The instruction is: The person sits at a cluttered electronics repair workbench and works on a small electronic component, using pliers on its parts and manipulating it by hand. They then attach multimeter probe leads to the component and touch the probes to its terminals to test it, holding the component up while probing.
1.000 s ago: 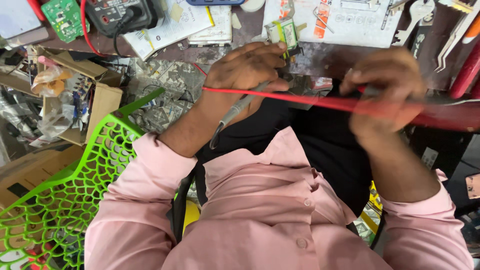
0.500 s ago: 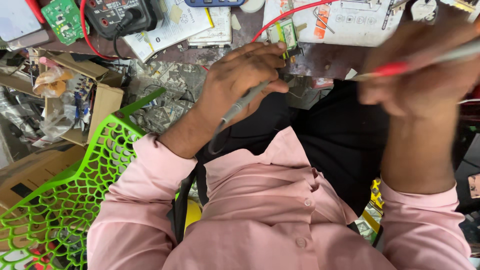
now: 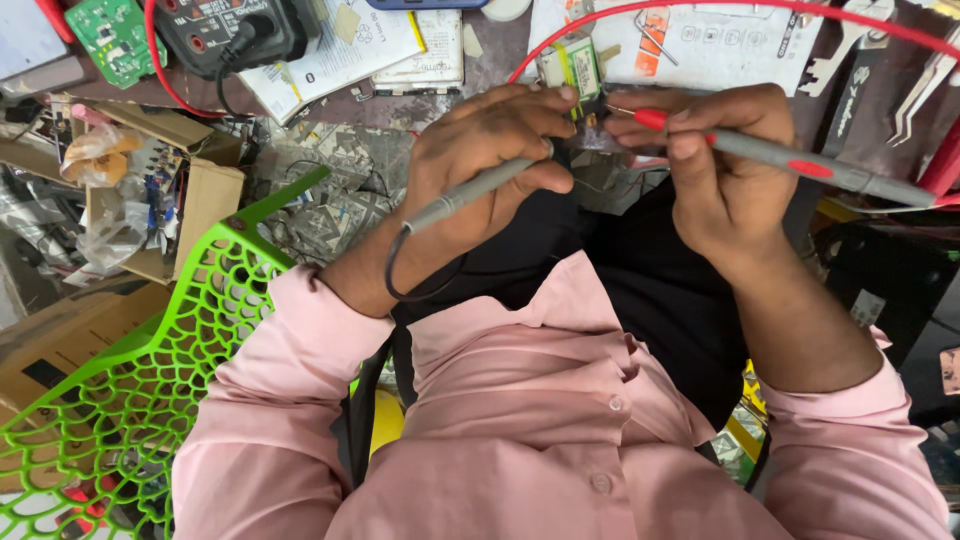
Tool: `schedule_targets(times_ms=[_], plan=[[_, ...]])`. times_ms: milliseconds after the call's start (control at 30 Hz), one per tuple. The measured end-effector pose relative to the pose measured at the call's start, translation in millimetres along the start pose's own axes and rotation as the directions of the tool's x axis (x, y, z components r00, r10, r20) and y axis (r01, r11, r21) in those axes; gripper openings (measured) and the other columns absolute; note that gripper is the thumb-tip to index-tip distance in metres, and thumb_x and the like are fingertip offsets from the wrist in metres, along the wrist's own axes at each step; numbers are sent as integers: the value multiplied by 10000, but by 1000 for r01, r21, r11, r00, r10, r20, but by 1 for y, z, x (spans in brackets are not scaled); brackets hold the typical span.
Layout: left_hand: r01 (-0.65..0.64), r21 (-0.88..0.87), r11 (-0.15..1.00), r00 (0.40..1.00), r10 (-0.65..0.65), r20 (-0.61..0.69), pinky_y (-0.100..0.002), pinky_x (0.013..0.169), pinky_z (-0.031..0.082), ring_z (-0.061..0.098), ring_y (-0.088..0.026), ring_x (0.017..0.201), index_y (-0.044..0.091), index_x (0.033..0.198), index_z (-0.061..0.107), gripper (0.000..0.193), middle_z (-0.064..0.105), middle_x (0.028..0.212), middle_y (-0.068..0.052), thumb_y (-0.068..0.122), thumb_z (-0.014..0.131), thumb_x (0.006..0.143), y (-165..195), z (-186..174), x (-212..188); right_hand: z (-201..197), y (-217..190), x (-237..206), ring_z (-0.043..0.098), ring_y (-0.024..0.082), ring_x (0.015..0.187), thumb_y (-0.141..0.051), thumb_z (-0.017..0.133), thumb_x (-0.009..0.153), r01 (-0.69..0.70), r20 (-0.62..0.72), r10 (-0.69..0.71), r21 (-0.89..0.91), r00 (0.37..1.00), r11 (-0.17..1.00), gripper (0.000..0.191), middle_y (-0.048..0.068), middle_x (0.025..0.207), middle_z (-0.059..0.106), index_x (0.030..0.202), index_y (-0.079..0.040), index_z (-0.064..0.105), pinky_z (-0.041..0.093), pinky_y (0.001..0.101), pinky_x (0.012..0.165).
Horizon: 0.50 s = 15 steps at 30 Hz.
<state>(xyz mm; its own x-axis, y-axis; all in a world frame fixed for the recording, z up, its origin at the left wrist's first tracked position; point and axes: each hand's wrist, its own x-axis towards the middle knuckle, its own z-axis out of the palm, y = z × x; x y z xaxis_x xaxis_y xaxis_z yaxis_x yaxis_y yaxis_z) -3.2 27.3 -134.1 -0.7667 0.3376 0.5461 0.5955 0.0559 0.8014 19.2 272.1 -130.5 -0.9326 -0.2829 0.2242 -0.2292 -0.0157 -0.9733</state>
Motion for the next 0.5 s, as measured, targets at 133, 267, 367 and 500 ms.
schedule_targets(times_ms=[133, 267, 367, 500], plan=[[-31, 45, 998, 999, 29, 32, -476, 1053, 599, 707, -366, 1199, 22, 1076, 527, 366, 713, 1110, -184, 153, 845, 951, 0, -1, 3, -1, 4, 3, 723, 268, 1088, -141, 471, 1186, 16, 39, -15, -28, 999, 999, 164, 294, 1306, 646, 1236, -30, 362, 631, 333, 914], [-8, 31, 999, 999, 7, 34, -473, 1056, 602, 707, -363, 1201, 25, 1070, 525, 366, 714, 1104, -180, 147, 847, 946, 4, -2, 4, -3, 4, 3, 714, 269, 1104, -140, 472, 1181, 30, 68, -28, -27, 997, 999, 166, 302, 1315, 638, 1241, -28, 364, 625, 334, 923], [-17, 53, 998, 999, 15, 38, -474, 1051, 607, 709, -366, 1195, 30, 1067, 522, 364, 715, 1092, -175, 156, 844, 951, 4, -2, 5, -5, 4, 2, 710, 272, 1104, -135, 479, 1174, 19, 72, -17, -35, 997, 999, 171, 312, 1317, 637, 1240, -22, 369, 620, 332, 921], [-17, 49, 999, 999, 15, 40, -462, 1044, 614, 714, -362, 1192, 31, 1076, 511, 373, 717, 1089, -175, 164, 839, 959, 4, -1, 7, -5, 6, 1, 712, 259, 1095, -137, 502, 1159, 34, 73, -31, -42, 997, 999, 189, 309, 1297, 642, 1219, -19, 367, 611, 318, 913]])
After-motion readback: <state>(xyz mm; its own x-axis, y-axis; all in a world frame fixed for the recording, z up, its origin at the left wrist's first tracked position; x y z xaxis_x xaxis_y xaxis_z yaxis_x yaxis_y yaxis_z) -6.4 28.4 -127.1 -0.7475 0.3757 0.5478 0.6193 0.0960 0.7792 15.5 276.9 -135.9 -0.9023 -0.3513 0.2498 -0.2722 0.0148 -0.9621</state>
